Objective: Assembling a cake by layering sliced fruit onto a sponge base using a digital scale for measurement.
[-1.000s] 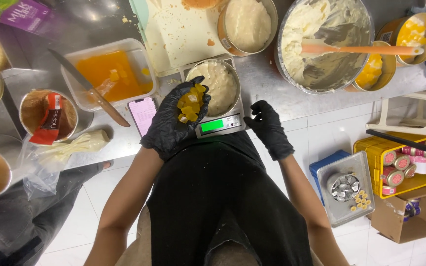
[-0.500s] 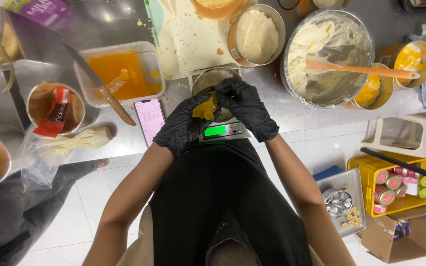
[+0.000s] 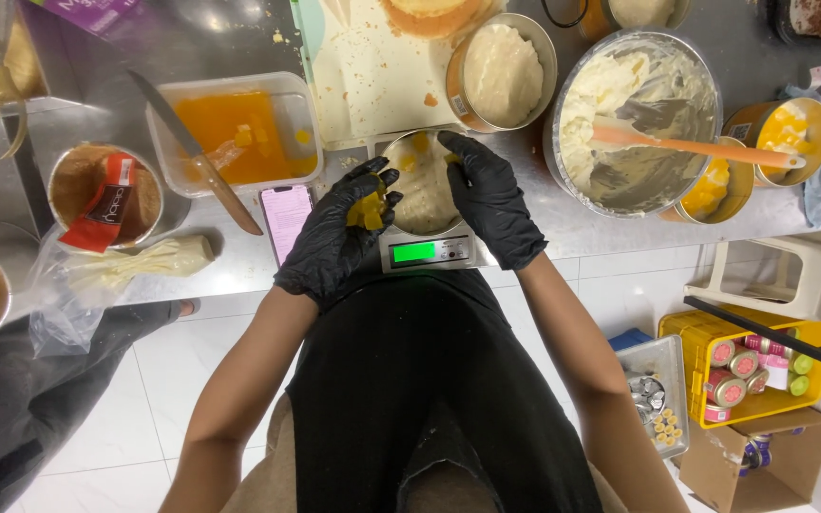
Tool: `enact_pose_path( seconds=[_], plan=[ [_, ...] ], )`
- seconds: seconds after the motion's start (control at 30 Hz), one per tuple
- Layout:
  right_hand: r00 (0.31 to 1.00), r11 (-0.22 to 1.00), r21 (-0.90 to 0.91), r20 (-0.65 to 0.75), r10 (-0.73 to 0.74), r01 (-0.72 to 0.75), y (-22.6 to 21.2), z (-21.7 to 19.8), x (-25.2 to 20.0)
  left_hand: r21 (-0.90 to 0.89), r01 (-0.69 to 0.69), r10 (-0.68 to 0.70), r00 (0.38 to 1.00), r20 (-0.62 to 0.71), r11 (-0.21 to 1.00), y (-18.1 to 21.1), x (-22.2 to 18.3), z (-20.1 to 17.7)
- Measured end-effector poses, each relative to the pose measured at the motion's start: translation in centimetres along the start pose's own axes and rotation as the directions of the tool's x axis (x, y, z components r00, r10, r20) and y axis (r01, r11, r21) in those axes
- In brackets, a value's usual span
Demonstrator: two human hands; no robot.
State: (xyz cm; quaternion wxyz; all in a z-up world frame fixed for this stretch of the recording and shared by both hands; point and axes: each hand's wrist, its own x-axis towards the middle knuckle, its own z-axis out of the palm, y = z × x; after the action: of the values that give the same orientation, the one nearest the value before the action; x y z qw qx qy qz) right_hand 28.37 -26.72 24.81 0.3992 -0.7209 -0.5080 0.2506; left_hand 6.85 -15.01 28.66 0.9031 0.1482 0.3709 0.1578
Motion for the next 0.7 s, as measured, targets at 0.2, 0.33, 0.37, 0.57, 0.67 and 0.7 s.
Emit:
enact_pose_path(
  seconds=[0.2,0.33,0.37,0.57,0.67,0.7],
  plan=[
    [0.976,0.979,-0.101,0.107,0.189,-0.178,-3.7,-1.6,0.1,-0.159,-0.019,0.022,1.0,0.017,0.987,0.8,-0.7,-0.3],
    [0.993,0.984,-0.161,0.073,0.094,-0.081,-3.1,-1.5,-0.5,-0.374,0.093,-0.078,0.995,0.057,0.923,1.2,-1.3,1.5],
    [0.998,0.994,-0.103,0.045,0.044,-0.039,-2.6,-1.4,-0.7,-0.379,0.132,-0.105,0.99,0.091,0.916,1.0,-1.1,1.6],
    [0.991,0.983,0.129,0.044,0.126,-0.13,-5.2,-1.6,-0.9,-0.288,0.222,-0.177,0.968,0.176,0.932,-1.2,1.2,1.2],
    [0.981,0.983,0.027,0.072,0.18,-0.183,-7.0,-2.1,-0.5,-0.215,0.209,-0.188,0.976,0.112,0.954,-2.2,2.1,0.6],
    [0.994,0.995,-0.013,0.051,0.097,-0.097,-7.3,-2.2,-0.4,-0.202,0.208,-0.194,0.977,0.089,0.957,-2.5,2.4,0.4]
  ],
)
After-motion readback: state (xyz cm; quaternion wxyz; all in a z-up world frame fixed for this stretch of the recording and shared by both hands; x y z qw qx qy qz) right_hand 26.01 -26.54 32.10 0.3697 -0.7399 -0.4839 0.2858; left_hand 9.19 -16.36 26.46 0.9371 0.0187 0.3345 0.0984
